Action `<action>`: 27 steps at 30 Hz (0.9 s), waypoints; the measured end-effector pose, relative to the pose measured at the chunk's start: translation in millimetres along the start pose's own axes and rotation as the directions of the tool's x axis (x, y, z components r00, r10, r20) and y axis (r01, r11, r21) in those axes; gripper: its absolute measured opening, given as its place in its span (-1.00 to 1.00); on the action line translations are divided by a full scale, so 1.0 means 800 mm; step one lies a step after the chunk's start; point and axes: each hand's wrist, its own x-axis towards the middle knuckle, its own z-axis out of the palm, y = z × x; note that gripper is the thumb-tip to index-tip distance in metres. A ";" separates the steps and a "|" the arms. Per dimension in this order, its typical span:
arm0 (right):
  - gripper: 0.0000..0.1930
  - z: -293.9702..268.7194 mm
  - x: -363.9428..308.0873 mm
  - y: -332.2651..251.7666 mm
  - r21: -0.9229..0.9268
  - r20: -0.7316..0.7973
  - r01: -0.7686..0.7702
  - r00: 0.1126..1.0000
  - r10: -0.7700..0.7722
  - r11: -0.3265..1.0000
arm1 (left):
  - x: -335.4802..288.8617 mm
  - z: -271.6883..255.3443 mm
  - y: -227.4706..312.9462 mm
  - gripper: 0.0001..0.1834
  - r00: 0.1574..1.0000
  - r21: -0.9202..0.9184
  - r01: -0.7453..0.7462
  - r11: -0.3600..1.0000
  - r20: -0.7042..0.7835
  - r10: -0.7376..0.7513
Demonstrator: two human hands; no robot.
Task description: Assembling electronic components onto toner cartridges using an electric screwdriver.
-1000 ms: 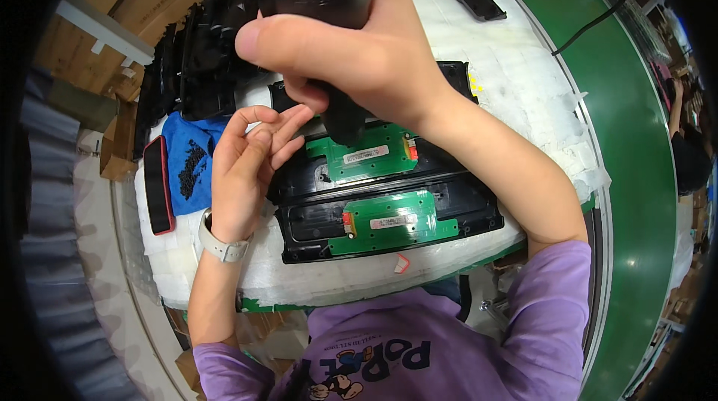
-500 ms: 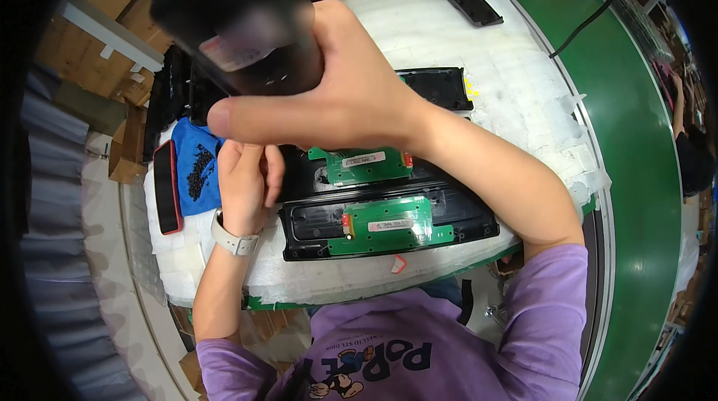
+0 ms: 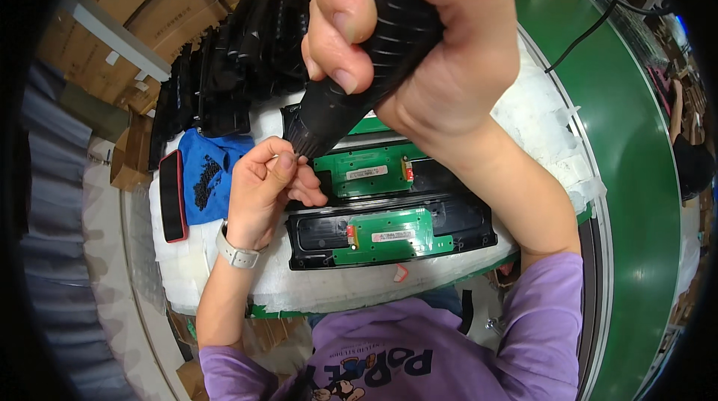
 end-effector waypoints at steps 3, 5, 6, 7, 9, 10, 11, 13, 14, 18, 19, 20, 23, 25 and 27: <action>-0.66 0.004 -0.003 -0.003 -0.078 0.018 -0.009 1.000 0.011 0.997 | 0.001 0.000 -0.009 -0.82 0.995 0.038 -0.085 0.996 -0.048 0.087; -0.64 0.006 -0.005 -0.004 -0.124 0.030 -0.016 0.999 0.020 0.992 | 0.002 -0.002 -0.012 -0.82 0.994 0.028 -0.092 0.995 -0.055 0.093; -0.63 0.007 -0.007 -0.005 -0.148 0.034 -0.021 0.999 0.026 0.989 | 0.002 -0.003 -0.012 -0.83 0.993 0.015 -0.096 0.995 -0.062 0.097; -0.62 0.007 -0.008 -0.005 -0.172 0.038 -0.025 0.999 0.032 0.985 | 0.002 -0.002 -0.013 -0.83 0.993 0.015 -0.096 0.995 -0.062 0.097; -0.60 0.008 -0.009 -0.006 -0.220 0.046 -0.034 0.998 0.045 0.975 | 0.001 -0.002 -0.013 -0.83 0.994 -0.014 -0.086 0.996 -0.065 0.085; -0.59 0.008 -0.009 -0.005 -0.243 0.049 -0.039 0.997 0.052 0.969 | 0.001 -0.001 -0.013 -0.83 0.994 -0.014 -0.086 0.996 -0.065 0.085; -0.59 0.008 -0.009 -0.005 -0.243 0.049 -0.039 0.997 0.052 0.969 | 0.001 -0.001 -0.013 -0.82 0.994 -0.013 -0.081 0.997 -0.074 0.080; -0.59 0.009 -0.009 -0.004 -0.249 0.058 -0.051 0.996 0.067 0.967 | 0.001 0.000 -0.013 -0.82 0.994 -0.015 -0.074 0.997 -0.080 0.072; -0.59 0.009 -0.009 -0.004 -0.252 0.063 -0.056 0.995 0.075 0.966 | 0.001 0.000 -0.012 -0.80 0.996 -0.033 -0.048 0.998 -0.074 0.046; -0.60 -0.012 0.003 0.003 -0.238 0.211 -0.017 0.975 0.069 0.971 | 0.001 -0.002 -0.012 -0.76 0.999 -0.034 -0.012 0.999 -0.033 0.011; -0.60 -0.019 0.005 0.005 -0.219 0.344 0.036 0.938 0.042 0.975 | 0.001 -0.002 -0.012 -0.76 0.999 -0.034 -0.013 0.999 -0.032 0.011; -0.60 -0.020 0.004 0.007 -0.220 0.345 0.037 0.938 0.042 0.975 | 0.001 0.000 -0.012 -0.76 0.999 -0.037 -0.003 0.999 -0.034 0.002; -0.63 -0.017 0.000 0.016 -0.133 0.155 -0.025 0.987 0.046 0.991 | 0.000 -0.002 -0.018 -0.72 0.999 0.013 -0.023 1.000 -0.044 0.023; -0.64 -0.012 0.001 0.022 -0.067 0.033 -0.059 0.998 0.061 0.996 | 0.002 -0.002 -0.016 -0.69 0.997 0.066 -0.057 0.996 -0.055 0.060; -0.78 0.002 0.006 0.030 0.069 -0.194 -0.060 0.978 0.072 0.996 | 0.008 0.000 -0.006 -0.60 0.920 0.486 -0.347 0.802 0.010 0.391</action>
